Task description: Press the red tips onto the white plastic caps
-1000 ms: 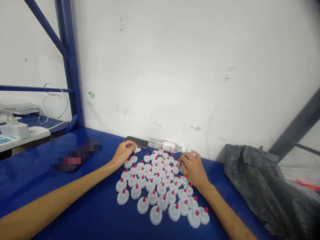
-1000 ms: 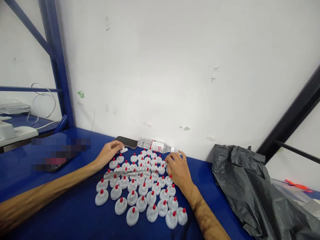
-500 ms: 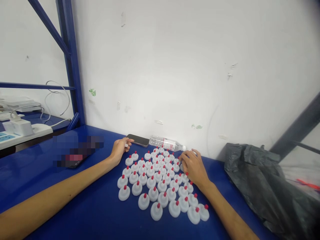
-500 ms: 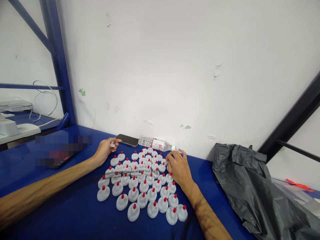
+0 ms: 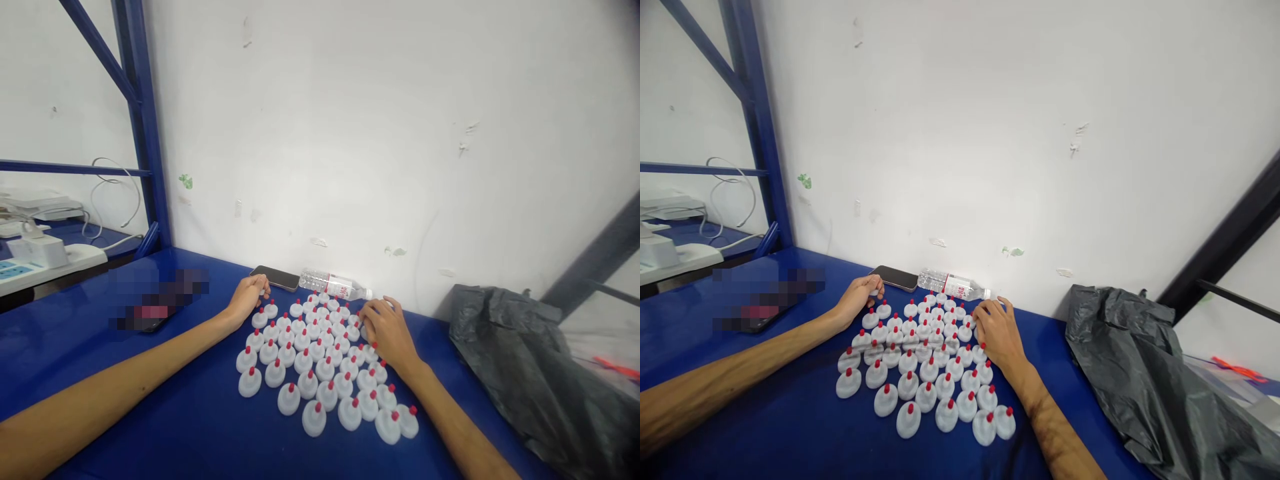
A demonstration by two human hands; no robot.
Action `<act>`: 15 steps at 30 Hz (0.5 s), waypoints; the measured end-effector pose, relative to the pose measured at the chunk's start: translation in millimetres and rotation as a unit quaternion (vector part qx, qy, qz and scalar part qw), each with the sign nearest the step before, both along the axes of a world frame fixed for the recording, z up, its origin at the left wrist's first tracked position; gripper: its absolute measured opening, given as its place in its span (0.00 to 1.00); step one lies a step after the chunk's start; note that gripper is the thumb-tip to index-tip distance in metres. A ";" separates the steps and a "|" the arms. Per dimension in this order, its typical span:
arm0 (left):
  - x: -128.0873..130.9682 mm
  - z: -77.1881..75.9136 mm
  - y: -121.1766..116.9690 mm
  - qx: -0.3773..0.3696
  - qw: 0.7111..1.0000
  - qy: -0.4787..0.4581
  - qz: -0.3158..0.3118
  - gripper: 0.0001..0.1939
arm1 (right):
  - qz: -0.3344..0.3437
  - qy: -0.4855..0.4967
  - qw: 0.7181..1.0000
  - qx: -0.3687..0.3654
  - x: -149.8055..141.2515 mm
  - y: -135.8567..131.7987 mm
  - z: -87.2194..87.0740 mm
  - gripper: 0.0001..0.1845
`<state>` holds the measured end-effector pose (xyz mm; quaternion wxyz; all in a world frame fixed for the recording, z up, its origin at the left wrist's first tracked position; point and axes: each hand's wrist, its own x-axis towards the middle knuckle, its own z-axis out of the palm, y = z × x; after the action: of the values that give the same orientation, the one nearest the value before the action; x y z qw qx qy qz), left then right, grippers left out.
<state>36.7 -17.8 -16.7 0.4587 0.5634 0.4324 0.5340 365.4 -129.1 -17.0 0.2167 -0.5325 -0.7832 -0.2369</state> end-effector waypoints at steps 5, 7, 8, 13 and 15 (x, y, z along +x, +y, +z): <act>0.2 0.5 -0.8 -0.001 1.000 0.015 -0.006 0.19 | -0.003 0.003 1.000 -0.008 -0.1 0.1 0.7 0.13; 0.4 1.4 -1.8 -0.002 1.000 0.011 -0.010 0.18 | -0.003 0.002 1.000 -0.012 0.2 0.1 1.0 0.13; 0.5 2.0 -2.4 -0.004 1.000 0.007 -0.011 0.18 | -0.002 0.002 1.000 -0.014 0.3 0.1 1.2 0.13; 0.1 6.2 -6.4 -0.026 0.999 -0.015 -0.013 0.18 | 0.001 0.002 1.000 -0.016 0.2 -0.6 2.4 0.14; -0.1 8.1 -8.6 -0.037 0.999 -0.019 -0.012 0.17 | 0.003 0.002 1.000 -0.016 0.1 -0.8 2.6 0.14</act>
<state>36.7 -26.3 -8.5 0.4940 0.5411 0.4360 0.5225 365.5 -129.9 -14.4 0.2101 -0.5341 -0.7879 -0.2230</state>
